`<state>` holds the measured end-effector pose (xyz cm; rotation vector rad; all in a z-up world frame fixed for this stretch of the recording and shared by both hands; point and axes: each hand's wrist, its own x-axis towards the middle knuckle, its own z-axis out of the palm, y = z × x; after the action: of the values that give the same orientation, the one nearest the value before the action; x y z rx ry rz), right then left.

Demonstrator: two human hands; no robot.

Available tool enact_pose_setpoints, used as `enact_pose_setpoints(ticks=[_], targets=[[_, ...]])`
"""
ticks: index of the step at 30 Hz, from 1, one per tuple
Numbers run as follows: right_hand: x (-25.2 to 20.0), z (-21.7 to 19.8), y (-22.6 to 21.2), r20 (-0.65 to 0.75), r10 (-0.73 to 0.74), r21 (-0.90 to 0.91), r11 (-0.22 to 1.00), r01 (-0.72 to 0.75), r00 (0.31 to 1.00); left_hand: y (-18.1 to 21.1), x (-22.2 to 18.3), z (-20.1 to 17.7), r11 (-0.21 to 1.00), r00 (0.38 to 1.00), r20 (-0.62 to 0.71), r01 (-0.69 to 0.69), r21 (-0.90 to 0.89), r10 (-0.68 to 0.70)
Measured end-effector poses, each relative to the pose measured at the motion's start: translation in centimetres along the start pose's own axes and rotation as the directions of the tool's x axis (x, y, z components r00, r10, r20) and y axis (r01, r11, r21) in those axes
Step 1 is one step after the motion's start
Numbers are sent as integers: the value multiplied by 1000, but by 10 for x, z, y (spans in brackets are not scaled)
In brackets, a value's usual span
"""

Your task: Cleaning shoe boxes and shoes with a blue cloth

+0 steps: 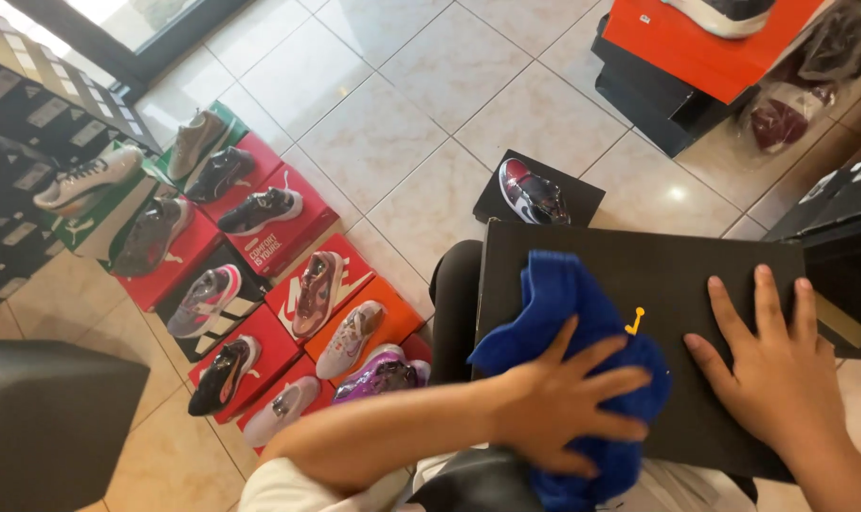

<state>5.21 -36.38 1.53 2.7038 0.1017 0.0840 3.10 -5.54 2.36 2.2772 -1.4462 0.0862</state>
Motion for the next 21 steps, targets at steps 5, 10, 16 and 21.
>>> enact_pose_setpoints(ticks=[5,10,16,21], targets=[[-1,7,4,-34,-1,-14,1000,0,999,-15,-54,-16,939,944,-95,296,-178,-315],[1,7,3,-40,-18,29,999,19,999,-32,-58,2,666,646,-403,224,-712,-648],[-3,6,-1,-69,-18,0,1000,18,997,-102,-42,42,85,562,-148,-138,-987,-813],[-7,6,-3,-80,8,15,1000,-7,997,-135,-47,111,2,437,-94,-206,-979,-894]])
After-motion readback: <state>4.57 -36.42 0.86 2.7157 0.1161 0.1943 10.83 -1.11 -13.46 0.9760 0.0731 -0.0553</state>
